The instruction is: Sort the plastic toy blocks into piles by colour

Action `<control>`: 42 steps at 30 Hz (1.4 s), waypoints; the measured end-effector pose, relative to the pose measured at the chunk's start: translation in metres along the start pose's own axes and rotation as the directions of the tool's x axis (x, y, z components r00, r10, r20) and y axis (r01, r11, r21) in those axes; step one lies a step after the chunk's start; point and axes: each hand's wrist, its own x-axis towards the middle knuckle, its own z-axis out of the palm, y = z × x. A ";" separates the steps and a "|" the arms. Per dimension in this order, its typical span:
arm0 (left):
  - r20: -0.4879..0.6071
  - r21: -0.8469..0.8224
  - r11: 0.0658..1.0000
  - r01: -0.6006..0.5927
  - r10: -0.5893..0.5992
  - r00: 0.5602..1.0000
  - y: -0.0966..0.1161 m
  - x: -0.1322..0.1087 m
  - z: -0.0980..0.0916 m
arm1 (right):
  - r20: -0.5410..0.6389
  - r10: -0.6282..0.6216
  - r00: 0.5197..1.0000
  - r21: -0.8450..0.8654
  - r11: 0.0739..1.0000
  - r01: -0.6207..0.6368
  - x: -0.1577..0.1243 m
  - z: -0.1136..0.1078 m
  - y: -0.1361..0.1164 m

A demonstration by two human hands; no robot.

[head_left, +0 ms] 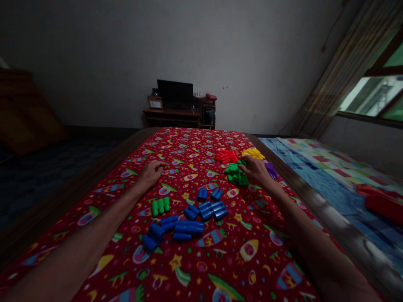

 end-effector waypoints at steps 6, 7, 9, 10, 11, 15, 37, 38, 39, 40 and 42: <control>-0.006 -0.004 1.000 -0.020 0.020 1.000 -0.002 0.000 0.000 | 0.152 -0.023 0.988 -0.033 0.999 0.028 0.002 0.004 0.010; -0.009 -0.003 1.000 -0.019 0.019 1.000 -0.002 0.000 0.000 | 0.173 -0.024 0.985 -0.030 0.999 0.029 0.002 0.004 0.010; -0.017 -0.001 1.000 -0.013 0.013 1.000 -0.002 0.000 0.001 | 0.203 -0.026 0.979 -0.018 0.999 0.031 0.002 0.002 0.011; -0.018 -0.002 1.000 -0.013 0.013 1.000 -0.002 0.000 0.001 | 0.210 -0.027 0.977 -0.017 0.999 0.032 0.002 0.001 0.012; -0.019 -0.002 1.000 -0.014 0.014 1.000 -0.003 0.000 0.001 | 0.213 -0.030 0.977 -0.017 0.999 0.035 0.002 0.000 0.012; -0.015 -0.002 1.000 -0.020 0.020 1.000 -0.003 0.001 0.001 | 0.245 -0.042 0.968 -0.013 0.999 0.047 0.002 -0.004 0.014; -0.012 -0.005 1.000 -0.009 0.008 1.000 0.000 0.000 0.002 | 0.213 -0.670 0.711 0.357 0.731 0.582 -0.012 0.040 -0.166; -0.015 -0.007 1.000 -0.008 0.007 1.000 0.001 -0.001 0.002 | 0.227 -0.723 0.653 0.381 0.683 0.624 -0.013 0.051 -0.183; -0.016 -0.008 1.000 -0.007 0.007 1.000 0.002 -0.002 0.001 | 0.253 -0.758 0.601 0.391 0.648 0.653 -0.013 0.061 -0.197; -0.013 -0.010 1.000 -0.010 0.010 1.000 0.003 -0.003 0.000 | 0.283 -0.780 0.559 0.392 0.625 0.675 -0.014 0.069 -0.208; 0.000 -0.016 1.000 -0.022 0.022 1.000 0.005 -0.004 -0.002 | 0.317 -0.797 0.513 0.400 0.603 0.690 -0.015 0.080 -0.220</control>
